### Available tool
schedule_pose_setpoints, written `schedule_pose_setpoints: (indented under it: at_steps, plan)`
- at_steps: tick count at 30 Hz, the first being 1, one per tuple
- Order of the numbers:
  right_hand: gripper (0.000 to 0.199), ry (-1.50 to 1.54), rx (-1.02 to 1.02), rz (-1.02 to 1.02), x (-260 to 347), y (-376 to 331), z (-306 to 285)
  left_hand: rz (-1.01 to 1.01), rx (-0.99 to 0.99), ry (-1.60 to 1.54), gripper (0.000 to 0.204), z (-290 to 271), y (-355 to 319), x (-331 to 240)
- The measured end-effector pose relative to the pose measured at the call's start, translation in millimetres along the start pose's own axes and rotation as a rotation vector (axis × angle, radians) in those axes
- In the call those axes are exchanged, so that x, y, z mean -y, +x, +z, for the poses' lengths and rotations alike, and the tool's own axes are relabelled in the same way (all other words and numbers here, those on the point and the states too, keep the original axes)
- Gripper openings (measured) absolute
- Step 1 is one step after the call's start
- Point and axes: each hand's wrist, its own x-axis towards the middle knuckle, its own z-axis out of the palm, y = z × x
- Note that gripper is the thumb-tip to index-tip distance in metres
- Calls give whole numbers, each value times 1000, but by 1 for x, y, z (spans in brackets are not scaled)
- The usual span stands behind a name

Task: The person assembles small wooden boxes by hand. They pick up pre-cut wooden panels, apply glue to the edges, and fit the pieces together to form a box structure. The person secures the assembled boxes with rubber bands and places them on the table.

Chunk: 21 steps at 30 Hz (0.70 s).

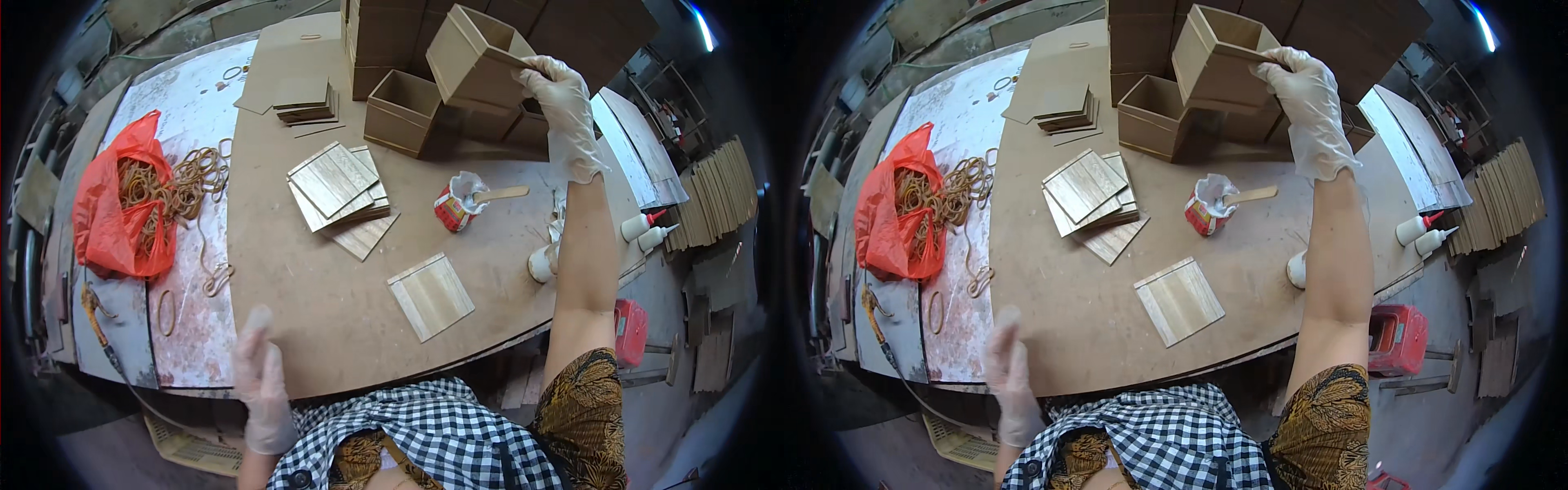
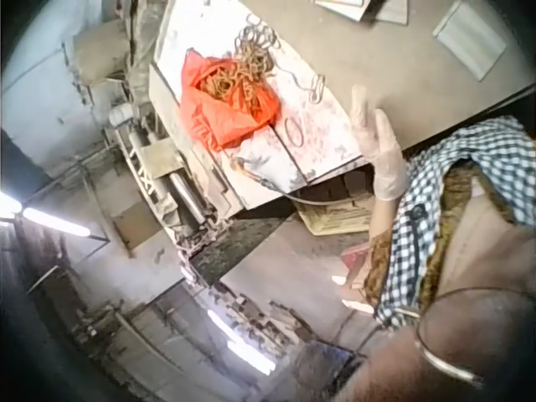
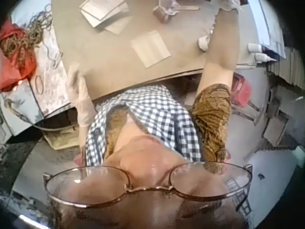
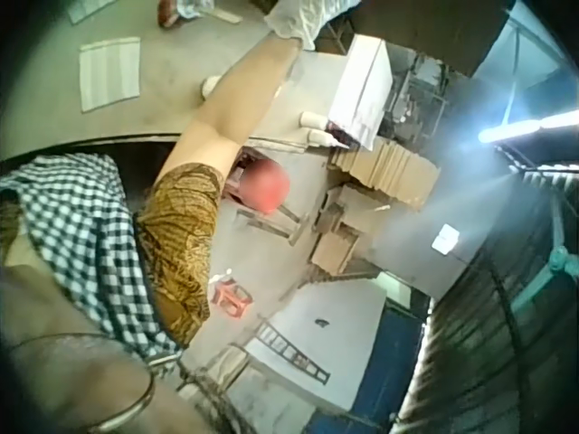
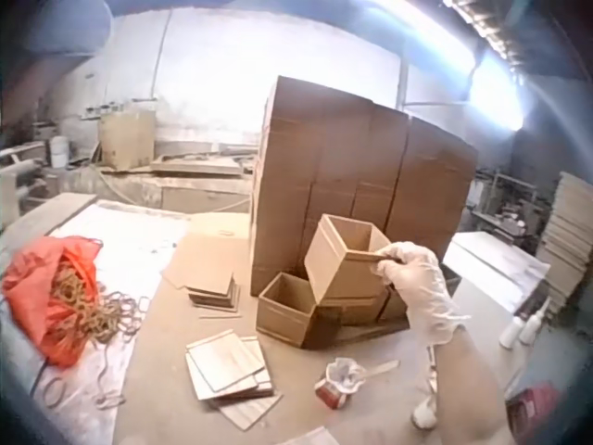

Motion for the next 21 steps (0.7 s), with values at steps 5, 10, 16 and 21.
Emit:
schedule_pose_setpoints:
  at_steps: [5, 10, 16, 21]
  plan:
    - [20, -40, -77, -52, -18, -16, -28, 778, 144, 641, 45, 12, 118, -44]
    - [21, 213, -218, 54, -23, -34, -49, 956, 383, 586, 70, 118, 251, -41]
    - [22, 181, -422, 204, -5, -62, -100, 784, 407, 823, 41, 216, 336, -8]
    - [23, 237, -482, 197, 11, -89, -115, 820, 433, 847, 25, 276, 333, -5]
